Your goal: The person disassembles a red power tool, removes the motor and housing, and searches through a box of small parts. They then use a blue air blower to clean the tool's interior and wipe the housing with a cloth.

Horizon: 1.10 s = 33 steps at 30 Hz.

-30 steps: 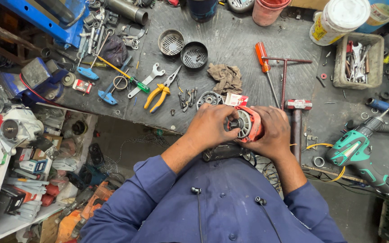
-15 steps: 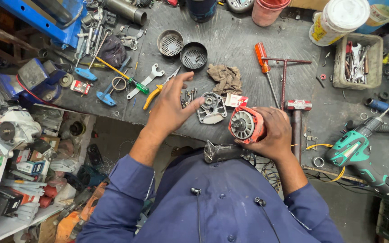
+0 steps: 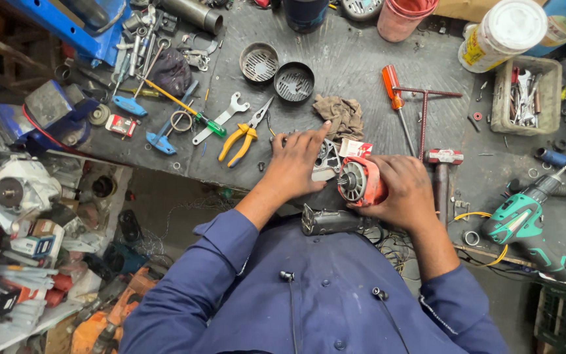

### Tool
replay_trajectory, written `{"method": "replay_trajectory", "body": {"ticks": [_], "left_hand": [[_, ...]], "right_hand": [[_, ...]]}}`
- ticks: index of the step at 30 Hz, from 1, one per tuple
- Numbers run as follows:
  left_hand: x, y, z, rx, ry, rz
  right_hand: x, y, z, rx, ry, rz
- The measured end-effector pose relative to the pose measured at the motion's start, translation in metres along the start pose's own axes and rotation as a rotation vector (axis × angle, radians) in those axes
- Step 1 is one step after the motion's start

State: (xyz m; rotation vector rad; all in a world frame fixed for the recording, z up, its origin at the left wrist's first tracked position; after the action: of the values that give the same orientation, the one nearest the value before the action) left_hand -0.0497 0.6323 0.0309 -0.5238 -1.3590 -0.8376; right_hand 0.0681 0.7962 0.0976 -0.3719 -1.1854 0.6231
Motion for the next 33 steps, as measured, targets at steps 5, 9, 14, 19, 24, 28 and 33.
{"method": "replay_trajectory", "body": {"ticks": [5, 9, 14, 19, 24, 28, 33], "left_hand": [[0.0, -0.014, 0.004, -0.047, -0.076, -0.015], [0.01, -0.022, -0.001, -0.112, 0.022, -0.047], [0.019, -0.005, -0.008, -0.302, 0.193, -0.303], [0.015, 0.009, 0.003, -0.328, 0.149, -0.36], [0.027, 0.017, 0.009, -0.405, 0.244, -0.437], [0.028, 0.021, 0.014, -0.481, 0.26, -0.46], [0.032, 0.015, 0.012, -0.528, 0.334, -0.48]], "right_hand": [[-0.009, 0.001, 0.014, -0.112, -0.137, -0.167], [-0.021, -0.006, 0.022, -0.092, -0.154, -0.18], [-0.026, -0.007, 0.023, -0.164, -0.117, -0.215], [-0.021, -0.008, 0.02, -0.148, -0.039, -0.205], [-0.014, -0.011, 0.015, -0.112, 0.013, -0.151], [-0.013, -0.013, 0.013, -0.104, 0.014, -0.137], [-0.017, -0.012, 0.015, -0.122, -0.053, -0.17]]}}
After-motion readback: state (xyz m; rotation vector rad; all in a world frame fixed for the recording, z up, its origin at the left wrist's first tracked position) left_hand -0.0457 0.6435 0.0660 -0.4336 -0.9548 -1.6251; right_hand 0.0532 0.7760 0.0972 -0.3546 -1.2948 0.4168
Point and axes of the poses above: each hand's wrist, its own z-axis towards the middle knuckle, its own x-axis out of the back of the hand, y = z × x, the point moved 6 cm from there along z, towards the middle knuckle, and after that the axes turned 15 degrees about z, right-handed, at the moved point
